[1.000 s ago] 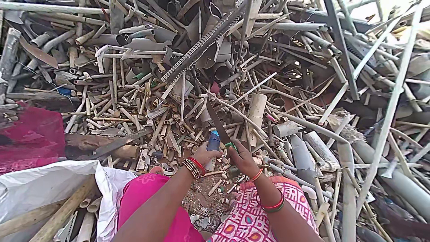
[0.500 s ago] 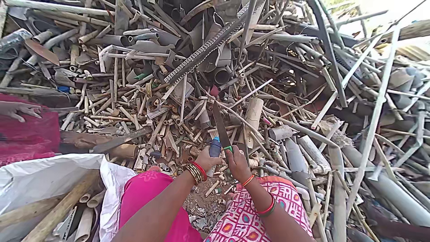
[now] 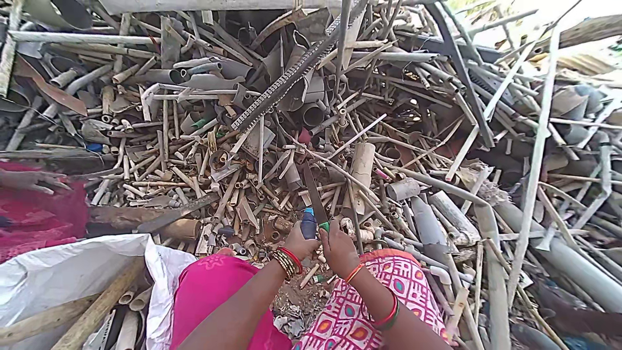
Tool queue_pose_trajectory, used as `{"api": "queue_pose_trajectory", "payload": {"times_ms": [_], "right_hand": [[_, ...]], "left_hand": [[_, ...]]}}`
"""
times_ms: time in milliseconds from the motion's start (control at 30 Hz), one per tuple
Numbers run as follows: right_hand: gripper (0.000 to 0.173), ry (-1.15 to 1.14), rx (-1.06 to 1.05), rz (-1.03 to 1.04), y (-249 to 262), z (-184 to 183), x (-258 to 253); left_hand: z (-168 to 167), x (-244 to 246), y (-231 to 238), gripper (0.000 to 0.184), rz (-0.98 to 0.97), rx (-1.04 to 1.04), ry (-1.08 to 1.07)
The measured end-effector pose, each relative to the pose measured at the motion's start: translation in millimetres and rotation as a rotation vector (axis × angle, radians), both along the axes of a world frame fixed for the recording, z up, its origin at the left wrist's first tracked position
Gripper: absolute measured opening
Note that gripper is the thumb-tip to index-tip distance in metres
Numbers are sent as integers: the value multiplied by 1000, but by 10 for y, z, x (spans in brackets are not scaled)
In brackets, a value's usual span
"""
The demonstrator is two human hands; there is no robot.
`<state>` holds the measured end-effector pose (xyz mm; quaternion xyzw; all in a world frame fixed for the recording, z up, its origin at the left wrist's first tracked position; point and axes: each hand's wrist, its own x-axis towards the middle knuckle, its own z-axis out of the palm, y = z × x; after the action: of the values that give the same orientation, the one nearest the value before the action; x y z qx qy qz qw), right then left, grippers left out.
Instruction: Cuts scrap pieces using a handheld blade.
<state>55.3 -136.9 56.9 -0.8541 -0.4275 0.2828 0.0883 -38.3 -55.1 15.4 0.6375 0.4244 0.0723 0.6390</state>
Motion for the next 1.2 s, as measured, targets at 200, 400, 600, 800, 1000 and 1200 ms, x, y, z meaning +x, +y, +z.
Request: {"api": "queue_pose_trajectory", "payload": {"times_ms": [200, 400, 600, 800, 1000, 1200], "right_hand": [[49, -43, -117, 26, 29, 67, -45], [48, -74, -203, 58, 8, 52, -147], [49, -130, -207, 29, 102, 69, -191], [48, -179, -170, 9, 211, 75, -190], [51, -146, -128, -10, 325, 161, 75], [44, 262, 508, -41, 83, -200, 383]], "left_hand": [[-3, 7, 0, 70, 43, -27, -2], [42, -5, 174, 74, 110, 31, 17], [53, -8, 196, 78, 70, 120, 17], [109, -32, 138, 83, -61, 227, 217], [-133, 79, 1, 75, -45, 95, 125], [-57, -73, 227, 64, 127, -60, -164]]}}
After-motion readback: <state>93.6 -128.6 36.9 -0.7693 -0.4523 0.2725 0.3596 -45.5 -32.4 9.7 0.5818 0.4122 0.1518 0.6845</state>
